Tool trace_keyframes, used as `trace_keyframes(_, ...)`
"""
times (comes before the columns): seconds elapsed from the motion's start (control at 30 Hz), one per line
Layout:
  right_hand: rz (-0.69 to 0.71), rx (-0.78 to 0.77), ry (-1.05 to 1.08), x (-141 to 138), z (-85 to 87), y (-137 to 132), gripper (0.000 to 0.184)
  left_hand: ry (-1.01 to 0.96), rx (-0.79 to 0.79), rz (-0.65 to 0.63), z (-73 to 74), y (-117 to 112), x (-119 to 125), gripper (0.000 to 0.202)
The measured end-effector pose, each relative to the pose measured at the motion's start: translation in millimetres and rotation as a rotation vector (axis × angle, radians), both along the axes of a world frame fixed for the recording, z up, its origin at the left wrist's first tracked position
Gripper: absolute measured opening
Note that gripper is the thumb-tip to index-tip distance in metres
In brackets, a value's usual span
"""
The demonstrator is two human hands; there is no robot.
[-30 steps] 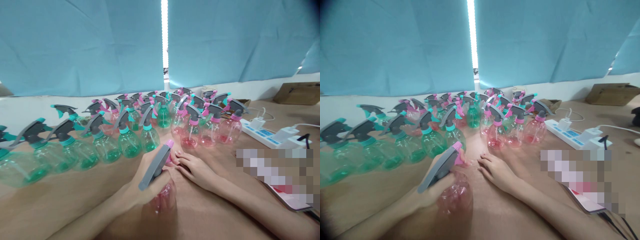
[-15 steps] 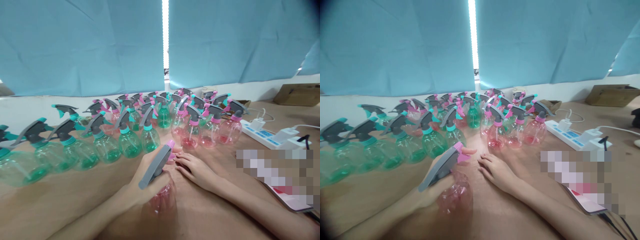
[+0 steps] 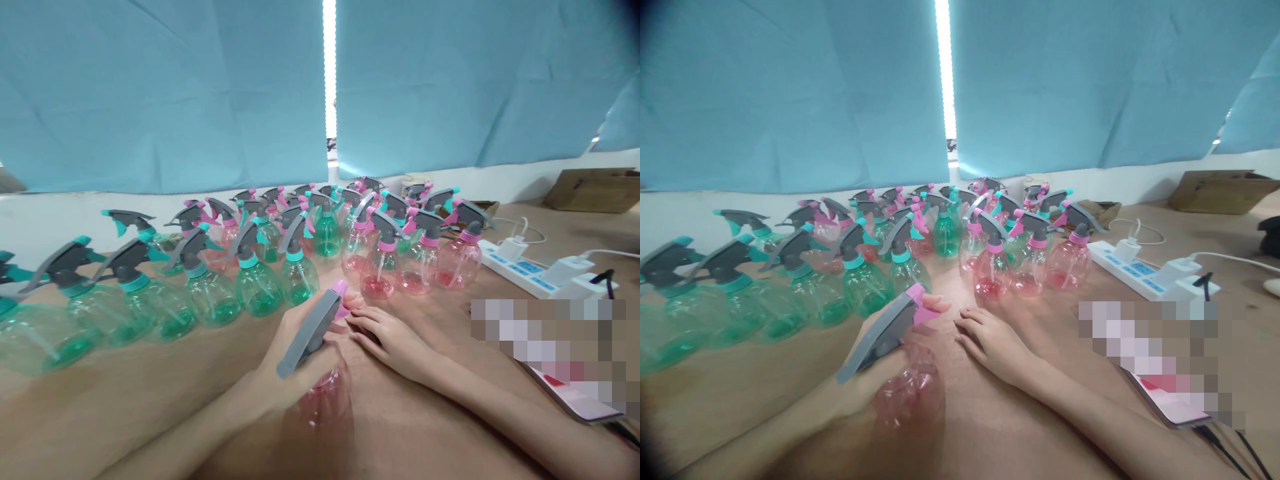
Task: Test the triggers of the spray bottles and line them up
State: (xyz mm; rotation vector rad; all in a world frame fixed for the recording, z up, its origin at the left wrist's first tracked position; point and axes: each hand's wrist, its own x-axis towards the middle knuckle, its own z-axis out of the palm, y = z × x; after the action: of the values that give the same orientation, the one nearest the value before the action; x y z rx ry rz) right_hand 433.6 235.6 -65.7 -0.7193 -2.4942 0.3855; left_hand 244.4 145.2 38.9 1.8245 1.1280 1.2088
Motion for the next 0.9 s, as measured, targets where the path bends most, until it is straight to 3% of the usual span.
trace_keyframes(0.27,-0.006,-0.007,-0.029,0.0,-2.5,1.4,0.029,-0.001,0.000,0.030,-3.0,-1.2,-1.4,0.024)
trace_keyframes(0.9,0.000,-0.019,-0.035,0.0,-2.9,0.9,0.029,0.041,0.017,0.052,3.4,-2.7,1.6,0.016)
